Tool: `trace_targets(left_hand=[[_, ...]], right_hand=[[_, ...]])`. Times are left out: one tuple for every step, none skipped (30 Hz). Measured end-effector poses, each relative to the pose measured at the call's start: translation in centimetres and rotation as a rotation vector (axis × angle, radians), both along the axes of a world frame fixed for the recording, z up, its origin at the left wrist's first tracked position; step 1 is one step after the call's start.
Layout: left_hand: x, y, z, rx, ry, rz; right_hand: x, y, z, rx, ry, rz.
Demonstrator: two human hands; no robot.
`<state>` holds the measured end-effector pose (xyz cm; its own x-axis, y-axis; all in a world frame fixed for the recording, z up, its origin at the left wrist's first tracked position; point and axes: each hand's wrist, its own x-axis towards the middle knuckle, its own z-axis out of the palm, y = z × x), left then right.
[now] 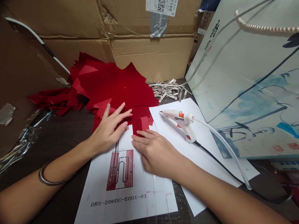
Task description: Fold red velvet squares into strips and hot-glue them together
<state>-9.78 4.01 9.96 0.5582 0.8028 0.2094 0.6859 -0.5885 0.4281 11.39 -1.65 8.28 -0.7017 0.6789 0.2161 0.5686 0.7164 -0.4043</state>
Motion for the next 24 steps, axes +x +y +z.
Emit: trace_targets(left_hand=[[0.1, -0.1, -0.2, 0.072, -0.026, -0.023], [0.1, -0.2, -0.4, 0.14, -0.051, -0.055], [0.2, -0.4, -0.7, 0.194, -0.069, -0.092], [0.3, -0.5, -0.9, 0.23, -0.075, -0.128], [0.5, -0.7, -1.2, 0.248, -0.069, -0.158], [0.6, -0.8, -1.4, 0.25, -0.055, -0.175], [0.7, -0.9, -1.6, 0.242, -0.037, -0.181], [0.8, -1.0, -1.6, 0.228, -0.022, -0.176], [0.8, -1.1, -1.7, 0.212, -0.009, -0.166], [0.9, -1.2, -1.6, 0.195, 0.002, -0.157], [0.9, -1.3, -1.6, 0.177, 0.013, -0.148], [0.9, -1.4, -1.5, 0.162, 0.022, -0.14], [0.9, -1.5, -1.4, 0.149, 0.031, -0.134], [0.9, -1.5, -1.3, 0.139, 0.037, -0.128], [0.9, -1.6, -1.3, 0.13, 0.041, -0.124], [1.0, -1.6, -1.3, 0.122, 0.042, -0.121], [1.0, -1.6, -1.3, 0.115, 0.041, -0.119], [1.0, -1.7, -1.3, 0.107, 0.041, -0.116], [1.0, -1.7, -1.3, 0.1, 0.042, -0.113], [0.9, -1.7, -1.3, 0.095, 0.044, -0.111], [0.9, -1.7, -1.3, 0.091, 0.048, -0.11], [0.9, -1.7, -1.2, 0.089, 0.053, -0.11], [0.8, -1.6, -1.2, 0.087, 0.059, -0.114], [0.8, -1.6, -1.2, 0.089, 0.062, -0.118]], right_hand=[[0.0, 0.0, 0.0, -0.002, 0.001, -0.001], [0.0, 0.0, 0.0, -0.003, 0.003, -0.002], [0.0, 0.0, -0.1, -0.002, 0.007, -0.003], [0.1, 0.1, -0.1, -0.001, 0.011, -0.002], [0.1, 0.1, -0.2, 0.001, 0.014, -0.001], [0.0, 0.2, -0.3, 0.001, 0.016, 0.001], [0.0, 0.2, -0.2, 0.003, 0.017, 0.005], [-0.1, 0.1, 0.0, 0.002, 0.017, 0.008], [-0.1, 0.0, 0.3, -0.004, 0.019, 0.008], [-0.2, -0.3, 0.8, -0.021, 0.028, -0.003], [-0.1, -0.8, 1.4, -0.044, 0.045, -0.027], [0.0, -1.4, 2.1, -0.083, 0.077, -0.065], [0.2, -2.1, 2.7, -0.128, 0.123, -0.145], [0.6, -2.9, 3.3, -0.147, 0.178, -0.226], [1.1, -3.9, 3.7, -0.137, 0.237, -0.306], [1.6, -4.8, 3.8, -0.121, 0.263, -0.397], [2.3, -5.8, 3.7, -0.103, 0.26, -0.478], [2.9, -6.6, 3.3, -0.083, 0.259, -0.562], [3.5, -7.3, 2.7, -0.084, 0.24, -0.648], [4.0, -7.9, 2.0, -0.088, 0.222, -0.728], [4.5, -8.2, 1.2, -0.096, 0.214, -0.813], [4.9, -8.3, 0.5, -0.107, 0.215, -0.881], [5.2, -8.1, -0.2, -0.121, 0.224, -0.927], [5.6, -7.7, -0.7, -0.132, 0.246, -0.964]])
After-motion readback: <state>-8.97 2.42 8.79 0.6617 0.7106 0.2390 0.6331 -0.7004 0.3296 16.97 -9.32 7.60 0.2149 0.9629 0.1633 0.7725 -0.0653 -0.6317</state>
